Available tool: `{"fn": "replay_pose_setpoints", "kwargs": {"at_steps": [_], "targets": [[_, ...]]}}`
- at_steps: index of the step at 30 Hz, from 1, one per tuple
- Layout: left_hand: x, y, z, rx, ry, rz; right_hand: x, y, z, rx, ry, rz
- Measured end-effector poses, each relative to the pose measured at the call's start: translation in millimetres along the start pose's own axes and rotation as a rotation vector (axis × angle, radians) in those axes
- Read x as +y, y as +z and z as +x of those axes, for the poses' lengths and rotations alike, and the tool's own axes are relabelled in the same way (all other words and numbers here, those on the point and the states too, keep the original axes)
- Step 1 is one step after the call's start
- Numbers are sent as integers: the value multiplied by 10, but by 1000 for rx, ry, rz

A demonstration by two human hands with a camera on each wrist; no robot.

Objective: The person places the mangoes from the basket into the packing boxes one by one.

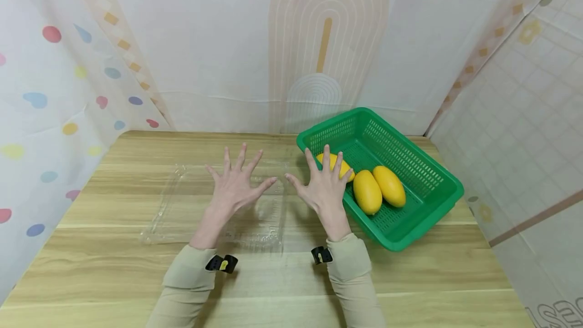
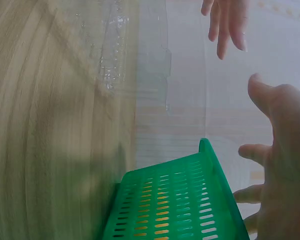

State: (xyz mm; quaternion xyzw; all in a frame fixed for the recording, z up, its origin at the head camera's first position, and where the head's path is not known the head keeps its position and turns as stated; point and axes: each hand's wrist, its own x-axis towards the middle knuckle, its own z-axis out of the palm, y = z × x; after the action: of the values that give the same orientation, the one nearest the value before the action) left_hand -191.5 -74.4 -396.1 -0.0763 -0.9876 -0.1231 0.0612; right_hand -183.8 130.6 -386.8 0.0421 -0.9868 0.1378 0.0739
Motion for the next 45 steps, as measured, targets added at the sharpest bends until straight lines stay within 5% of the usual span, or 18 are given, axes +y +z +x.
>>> {"fn": "replay_pose_setpoints", "kwargs": {"at_steps": [9,13,20,27,39,45], "targets": [[-165,42,-154,137,43,-40,142,-194,-61,198,-242,82],[-282,103,-269,194,71,3,292,-336,-126,203,-280,51],[-456,174,-442,219,28,28,629,-544,-200,127,-249,-21],[-495,205,-516,211,-34,19,948,-654,-184,-48,-174,-85],[-537,215,-548,217,-89,-13,1282,-512,-111,-302,-98,-120],[-553,221,-556,224,-84,1,1325,-384,-57,-308,-127,-119]]}}
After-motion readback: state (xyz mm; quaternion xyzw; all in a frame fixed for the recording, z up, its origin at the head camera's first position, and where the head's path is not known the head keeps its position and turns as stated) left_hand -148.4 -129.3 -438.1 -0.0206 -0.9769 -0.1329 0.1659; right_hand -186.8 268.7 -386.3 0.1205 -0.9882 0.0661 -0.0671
